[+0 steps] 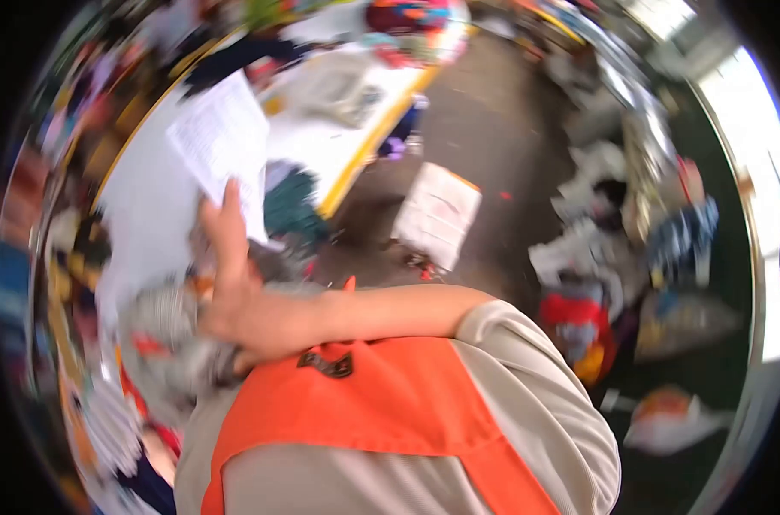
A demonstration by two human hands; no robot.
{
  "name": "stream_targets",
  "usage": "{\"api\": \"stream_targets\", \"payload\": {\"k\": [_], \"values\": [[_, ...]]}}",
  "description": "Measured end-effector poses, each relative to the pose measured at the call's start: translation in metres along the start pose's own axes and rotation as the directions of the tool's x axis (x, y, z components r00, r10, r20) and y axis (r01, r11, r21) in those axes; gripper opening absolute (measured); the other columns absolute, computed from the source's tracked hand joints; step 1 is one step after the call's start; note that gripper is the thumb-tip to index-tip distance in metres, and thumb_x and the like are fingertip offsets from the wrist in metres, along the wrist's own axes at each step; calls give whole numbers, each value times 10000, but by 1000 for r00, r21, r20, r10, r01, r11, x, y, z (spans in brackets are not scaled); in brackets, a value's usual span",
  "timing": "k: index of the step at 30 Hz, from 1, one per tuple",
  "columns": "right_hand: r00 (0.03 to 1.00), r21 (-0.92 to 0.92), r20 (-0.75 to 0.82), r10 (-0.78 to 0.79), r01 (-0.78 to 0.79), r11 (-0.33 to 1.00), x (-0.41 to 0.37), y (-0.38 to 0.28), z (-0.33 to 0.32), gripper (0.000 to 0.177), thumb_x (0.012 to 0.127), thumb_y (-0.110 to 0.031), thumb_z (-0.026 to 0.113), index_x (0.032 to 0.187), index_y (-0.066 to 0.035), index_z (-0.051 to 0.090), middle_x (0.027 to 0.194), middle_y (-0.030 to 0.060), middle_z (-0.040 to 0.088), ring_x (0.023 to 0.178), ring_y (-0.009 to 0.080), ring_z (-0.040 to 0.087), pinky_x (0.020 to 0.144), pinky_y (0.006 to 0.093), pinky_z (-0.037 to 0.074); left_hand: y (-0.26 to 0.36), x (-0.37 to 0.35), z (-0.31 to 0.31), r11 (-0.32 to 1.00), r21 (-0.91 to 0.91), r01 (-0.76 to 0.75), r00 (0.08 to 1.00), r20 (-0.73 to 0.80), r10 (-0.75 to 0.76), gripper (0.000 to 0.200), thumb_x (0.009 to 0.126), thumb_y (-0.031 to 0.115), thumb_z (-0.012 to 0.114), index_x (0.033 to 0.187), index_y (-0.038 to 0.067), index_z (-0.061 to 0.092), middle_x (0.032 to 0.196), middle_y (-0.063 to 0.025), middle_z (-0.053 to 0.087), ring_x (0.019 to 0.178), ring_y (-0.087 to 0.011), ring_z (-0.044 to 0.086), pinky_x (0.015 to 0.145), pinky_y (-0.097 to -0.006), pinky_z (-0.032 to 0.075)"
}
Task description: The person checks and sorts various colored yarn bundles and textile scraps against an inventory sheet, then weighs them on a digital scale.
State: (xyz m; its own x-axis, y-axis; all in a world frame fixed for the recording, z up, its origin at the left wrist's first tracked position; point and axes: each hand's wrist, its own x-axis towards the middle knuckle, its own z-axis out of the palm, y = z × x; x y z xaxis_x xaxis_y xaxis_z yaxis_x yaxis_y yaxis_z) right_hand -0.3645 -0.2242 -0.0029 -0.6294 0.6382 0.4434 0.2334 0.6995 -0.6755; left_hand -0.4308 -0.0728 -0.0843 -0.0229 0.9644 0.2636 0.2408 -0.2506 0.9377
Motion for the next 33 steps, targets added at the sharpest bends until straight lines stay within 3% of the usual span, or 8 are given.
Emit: {"api": "stream_targets", "payload": {"k": [1, 6, 10, 12, 15, 17, 23, 33], "values": [[978, 51, 188, -86, 77, 996, -23, 6, 5, 399, 807, -206, 708, 1105, 14, 560, 1056, 174, 572, 1038, 309, 559, 902, 385, 444, 31, -24, 20, 999, -25, -30, 997, 72, 32, 297, 916, 175, 608, 1045, -92, 636, 911, -98, 680, 773, -161, 597, 706, -323, 471], [809, 564, -151, 568, -402, 722, -246, -52, -85, 319, 934, -239, 601, 1145, 1, 596, 1075, 72, 634, 1038, 177, 588, 921, 336, 457, 64, -146, 110, 947, -268, 180, 905, 423, -52, 304, 904, 107, 617, 1105, -119, 594, 997, -68, 657, 849, -132, 587, 770, -286, 466], [191, 817, -403, 895, -367, 446, -472, -99, -79, 274, 924, -252, 608, 1041, -7, 641, 1044, 94, 651, 998, 155, 604, 869, 303, 470, 99, -206, 192, 954, -205, 219, 800, 598, -55, 280, 892, 125, 632, 1047, -108, 626, 961, -83, 676, 835, -134, 606, 757, -290, 473], [-178, 508, -540, 822, -848, 150, -567, -134, -57, 317, 902, -288, 641, 1062, -13, 639, 1044, 104, 654, 1007, 180, 619, 867, 310, 481, 128, -243, 232, 981, -110, 161, 771, 635, -55, 276, 881, 147, 647, 1011, -97, 643, 914, -100, 690, 811, -143, 619, 737, -304, 481], [-299, 329, -593, 747, -937, -114, -664, -167, -31, 367, 870, -299, 670, 1090, -9, 624, 1034, 132, 655, 998, 237, 635, 856, 337, 497, 163, -296, 292, 998, 23, -58, 609, 793, 17, 294, 876, 184, 659, 999, -82, 639, 862, -135, 703, 798, -182, 662, 719, -333, 501], [-490, 762, -454, 744, -646, 39, -708, -183, -39, 390, 855, -283, 677, 1120, -4, 608, 1043, 148, 647, 978, 264, 643, 846, 353, 507, 160, -334, 343, 976, -146, -164, 446, 871, 206, 272, 872, 191, 648, 1013, -41, 636, 821, -216, 680, 762, -269, 697, 675, -368, 511], [-405, 588, -668, 624, -801, 110, -777, -145, -154, 380, 865, -209, 670, 1157, 15, 574, 1070, 164, 619, 929, 253, 655, 811, 342, 514, 237, -387, 442, 898, -310, -313, -158, 949, 273, 214, 851, 145, 645, 1045, 56, 662, 896, -144, 678, 817, -318, 668, 672, -357, 524], [-516, 593, -757, 401, -800, 89, -949, -50, -351, 393, 863, -155, 673, 1200, 14, 561, 1124, 150, 624, 921, 207, 643, 818, 312, 503, 232, -362, 665, 851, -463, -247, -297, 872, 388, 206, 766, 106, 660, 967, 101, 706, 914, -92, 697, 821, -289, 674, 694, -356, 547]]}}
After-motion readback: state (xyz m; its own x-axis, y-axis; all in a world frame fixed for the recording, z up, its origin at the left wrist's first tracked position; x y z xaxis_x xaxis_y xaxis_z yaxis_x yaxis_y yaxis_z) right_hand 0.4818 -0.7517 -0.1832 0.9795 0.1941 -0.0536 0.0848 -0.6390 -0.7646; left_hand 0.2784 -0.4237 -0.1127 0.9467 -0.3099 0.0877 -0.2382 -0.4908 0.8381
